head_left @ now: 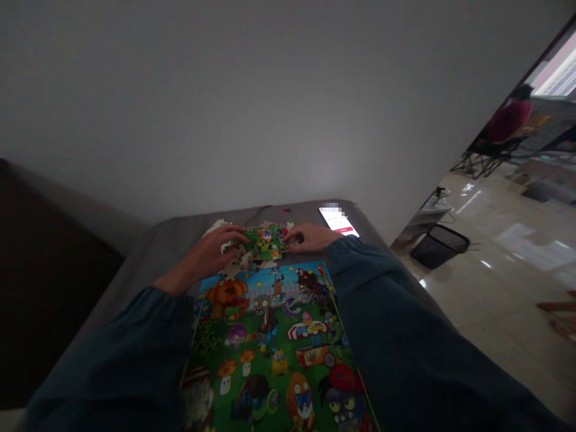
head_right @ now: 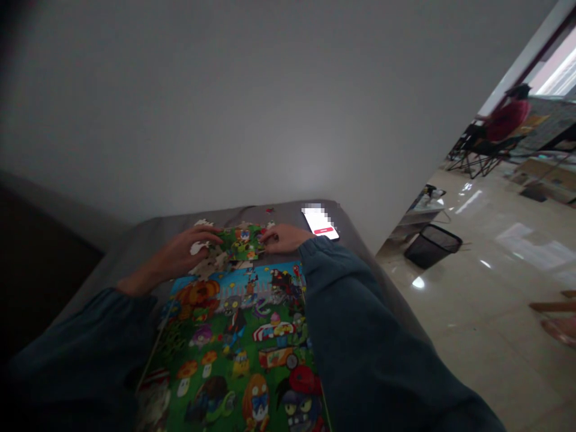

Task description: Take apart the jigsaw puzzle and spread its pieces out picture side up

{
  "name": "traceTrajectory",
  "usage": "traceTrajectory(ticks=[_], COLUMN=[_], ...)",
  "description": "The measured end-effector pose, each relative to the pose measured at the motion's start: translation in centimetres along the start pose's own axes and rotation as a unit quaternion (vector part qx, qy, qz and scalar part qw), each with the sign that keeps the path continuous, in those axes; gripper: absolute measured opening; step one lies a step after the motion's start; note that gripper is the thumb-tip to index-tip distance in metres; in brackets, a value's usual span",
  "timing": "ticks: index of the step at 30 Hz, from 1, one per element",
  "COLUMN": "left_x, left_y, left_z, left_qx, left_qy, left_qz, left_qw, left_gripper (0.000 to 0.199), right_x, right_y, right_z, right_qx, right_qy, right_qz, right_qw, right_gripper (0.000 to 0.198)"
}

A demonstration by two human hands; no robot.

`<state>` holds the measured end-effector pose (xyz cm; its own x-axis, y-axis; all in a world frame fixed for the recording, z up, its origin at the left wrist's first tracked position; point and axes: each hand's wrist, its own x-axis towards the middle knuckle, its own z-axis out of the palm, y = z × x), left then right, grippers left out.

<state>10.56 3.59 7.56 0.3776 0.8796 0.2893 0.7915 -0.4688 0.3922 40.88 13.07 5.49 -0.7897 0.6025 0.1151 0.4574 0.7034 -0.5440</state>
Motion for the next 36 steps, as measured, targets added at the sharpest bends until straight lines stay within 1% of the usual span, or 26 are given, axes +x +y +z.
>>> traceTrajectory(ticks=[2,4,7,9,10,12,14,16,18,20,21,24,26,28,30,32,34,36], left_x=[-0.1,0.0,0.3,0.4,0.4,0.2,-0.1,-0.2,-0.1,0.2,0.3,0.6,0.6,0.7,0.7,0.8,0.9,1.0], left_y=[-0.1,-0.2,-0.6,-1.3,-1.7,-2.7,-3.5,-3.9,-4.1,-4.0,-3.9,-3.7,-3.5,-3.2,-2.7,-2.2,-1.7,-1.1], left_z=[-0.4,-0.9,-1.1,-0.6,-0.2,0.6,1.2,1.6,1.8,1.8,1.7,1.4,1.0,0.5,0.2,0.0,0.2,0.4], left_qx=[-0.013,-0.03,-0.043,-0.027,-0.013,0.008,0.017,0.019,0.021,0.021,0.019,0.007,-0.004,-0.016,-0.028,-0.04,-0.05,-0.059], left_qy=[0.005,0.006,-0.016,-0.025,-0.025,-0.036,-0.065,-0.084,-0.075,-0.05,-0.036,0.013,0.054,0.095,0.128,0.153,0.17,0.182], left_qz=[0.004,-0.001,-0.033,-0.056,-0.066,-0.079,-0.084,-0.078,-0.069,-0.064,-0.062,-0.066,-0.073,-0.082,-0.088,-0.091,-0.095,-0.101], left_qw=[1.0,1.0,0.998,0.998,0.997,0.996,0.994,0.993,0.995,0.997,0.997,0.998,0.996,0.992,0.987,0.983,0.98,0.976], left_gripper=[0.028,0.037,0.055,0.065,0.071,0.083,0.091,0.086,0.075,0.063,0.058,0.046,0.044,0.045,0.045,0.045,0.045,0.044], right_x=[-0.4,-0.7,-1.1,-1.3,-1.4,-1.6,-1.7,-1.8,-1.7,-1.5,-1.4,-1.2,-1.2,-1.5,-1.6,-1.7,-1.6,-1.5], right_y=[-0.1,-0.3,-0.6,-0.8,-0.9,-1.0,-0.9,-0.6,0.0,0.6,0.8,1.1,1.1,1.0,0.9,0.9,1.0,1.0], right_z=[1.2,2.4,3.8,4.4,4.6,4.9,5.2,5.4,5.5,5.6,5.6,5.7,5.7,5.8,5.9,6.0,6.1,6.2], right_qx=[-0.016,-0.03,-0.05,-0.071,-0.081,-0.09,-0.088,-0.068,-0.039,-0.01,-0.002,0.008,0.0,-0.013,-0.035,-0.063,-0.085,-0.089], right_qy=[0.048,0.099,0.16,0.189,0.196,0.188,0.172,0.186,0.223,0.252,0.258,0.27,0.283,0.298,0.288,0.246,0.202,0.183], right_qz=[0.016,0.036,0.079,0.124,0.148,0.181,0.18,0.163,0.155,0.152,0.149,0.137,0.127,0.124,0.141,0.147,0.124,0.09], right_qw=[0.999,0.994,0.983,0.971,0.966,0.961,0.965,0.967,0.962,0.956,0.955,0.953,0.951,0.947,0.947,0.956,0.968,0.975], right_gripper=[0.031,0.042,0.059,0.069,0.074,0.08,0.078,0.077,0.081,0.082,0.079,0.061,0.048,0.045,0.06,0.075,0.073,0.062])
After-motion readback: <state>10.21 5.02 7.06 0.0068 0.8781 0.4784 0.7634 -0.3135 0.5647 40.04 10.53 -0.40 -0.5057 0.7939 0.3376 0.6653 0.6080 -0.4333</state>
